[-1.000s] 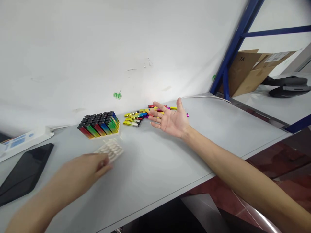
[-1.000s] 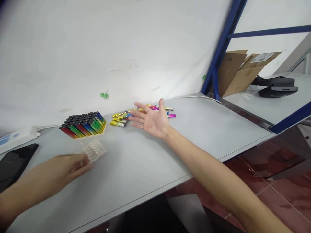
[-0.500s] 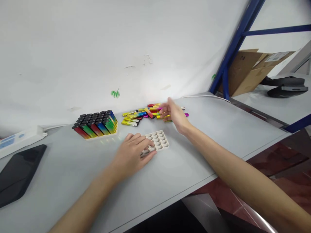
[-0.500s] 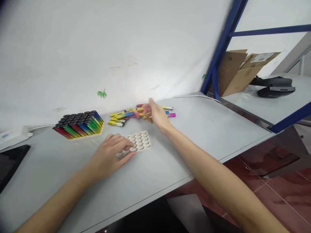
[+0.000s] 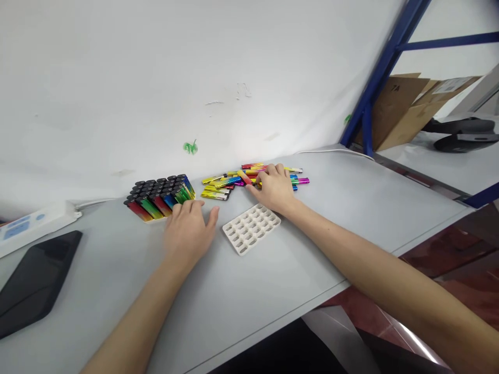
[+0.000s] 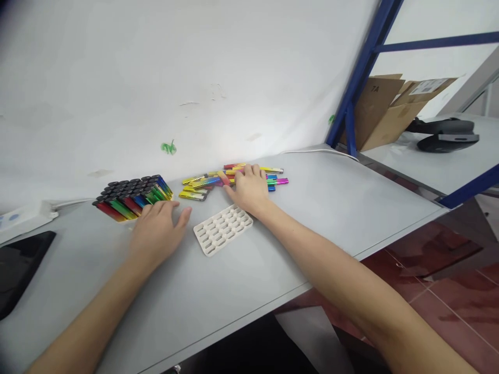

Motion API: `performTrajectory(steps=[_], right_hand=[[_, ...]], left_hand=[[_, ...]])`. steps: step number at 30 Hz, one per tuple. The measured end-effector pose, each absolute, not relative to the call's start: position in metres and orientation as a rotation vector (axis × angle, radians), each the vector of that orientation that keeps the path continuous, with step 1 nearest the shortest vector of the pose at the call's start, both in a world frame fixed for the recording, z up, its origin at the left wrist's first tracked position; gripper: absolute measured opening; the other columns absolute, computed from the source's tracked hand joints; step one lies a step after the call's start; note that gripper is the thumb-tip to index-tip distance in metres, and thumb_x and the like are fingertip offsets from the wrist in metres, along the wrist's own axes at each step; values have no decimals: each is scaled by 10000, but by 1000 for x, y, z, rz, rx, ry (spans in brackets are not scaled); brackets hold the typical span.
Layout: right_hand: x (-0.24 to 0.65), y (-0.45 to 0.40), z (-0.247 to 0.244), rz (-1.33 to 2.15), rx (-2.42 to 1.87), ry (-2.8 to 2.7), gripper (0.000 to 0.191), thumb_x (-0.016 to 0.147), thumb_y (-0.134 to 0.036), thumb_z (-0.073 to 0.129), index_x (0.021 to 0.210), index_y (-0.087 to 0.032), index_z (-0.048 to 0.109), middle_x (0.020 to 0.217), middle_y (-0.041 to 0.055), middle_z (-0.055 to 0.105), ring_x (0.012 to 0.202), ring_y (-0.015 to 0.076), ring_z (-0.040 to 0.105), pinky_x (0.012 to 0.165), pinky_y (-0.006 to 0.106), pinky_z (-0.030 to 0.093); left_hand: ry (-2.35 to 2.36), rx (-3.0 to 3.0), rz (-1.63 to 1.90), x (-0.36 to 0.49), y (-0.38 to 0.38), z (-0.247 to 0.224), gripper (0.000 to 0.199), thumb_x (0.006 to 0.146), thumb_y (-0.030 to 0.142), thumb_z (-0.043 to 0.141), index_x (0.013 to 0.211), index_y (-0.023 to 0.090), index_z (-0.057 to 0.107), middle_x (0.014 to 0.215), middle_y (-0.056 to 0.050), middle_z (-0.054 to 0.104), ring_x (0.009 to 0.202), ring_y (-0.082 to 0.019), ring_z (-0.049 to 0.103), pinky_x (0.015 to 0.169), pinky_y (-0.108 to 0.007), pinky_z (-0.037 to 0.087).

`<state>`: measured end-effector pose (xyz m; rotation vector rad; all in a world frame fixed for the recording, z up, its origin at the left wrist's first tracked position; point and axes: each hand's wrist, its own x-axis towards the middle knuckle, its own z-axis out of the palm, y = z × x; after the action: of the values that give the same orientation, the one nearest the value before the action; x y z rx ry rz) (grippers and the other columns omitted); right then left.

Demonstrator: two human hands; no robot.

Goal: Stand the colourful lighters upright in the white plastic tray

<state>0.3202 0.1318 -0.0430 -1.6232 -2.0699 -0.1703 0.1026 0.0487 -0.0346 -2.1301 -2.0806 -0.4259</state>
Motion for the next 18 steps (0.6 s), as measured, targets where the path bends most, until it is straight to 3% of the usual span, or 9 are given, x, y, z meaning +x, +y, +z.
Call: performTrajectory(steps=[6,10,15,18], right_hand=[[319,141,-48,-162,-1577,-2039,262,883,-403,626,931,-165,725,1122,172,616,1119,358,468,978,480,373],[327,142,-47,89,-1455,-1829,126,839,-310,654,872,-190,637,1055,125,657,1070,319,521,943,445,422],[332,131,-36,672,-1175,-1474,212,941,-425,519,961,-248,404,855,21,687,792,205,651,699,335,494],[328,125,-33,894,-1064,-1305,328,929,-544,528,990,-283,340,714,-64,586,527,139,567,512,263,449]], left_hand=[[-2074,-2114,-311,106,49,-36,539,977,432,319,1194,65,649,1224,-203,639,1179,-364,550,984,-481,469],[-2120,-2052,-310,106,53,-39,474,960,370,360,1173,67,656,1227,-176,648,1191,-348,539,980,-461,474],[-2181,-2034,-254,99,55,-38,481,957,363,372,1235,59,620,1310,-181,610,1214,-350,529,994,-478,471],[-2212,-2008,-246,95,55,-37,485,962,371,377,1255,59,606,1316,-192,599,1226,-362,521,992,-488,470]])
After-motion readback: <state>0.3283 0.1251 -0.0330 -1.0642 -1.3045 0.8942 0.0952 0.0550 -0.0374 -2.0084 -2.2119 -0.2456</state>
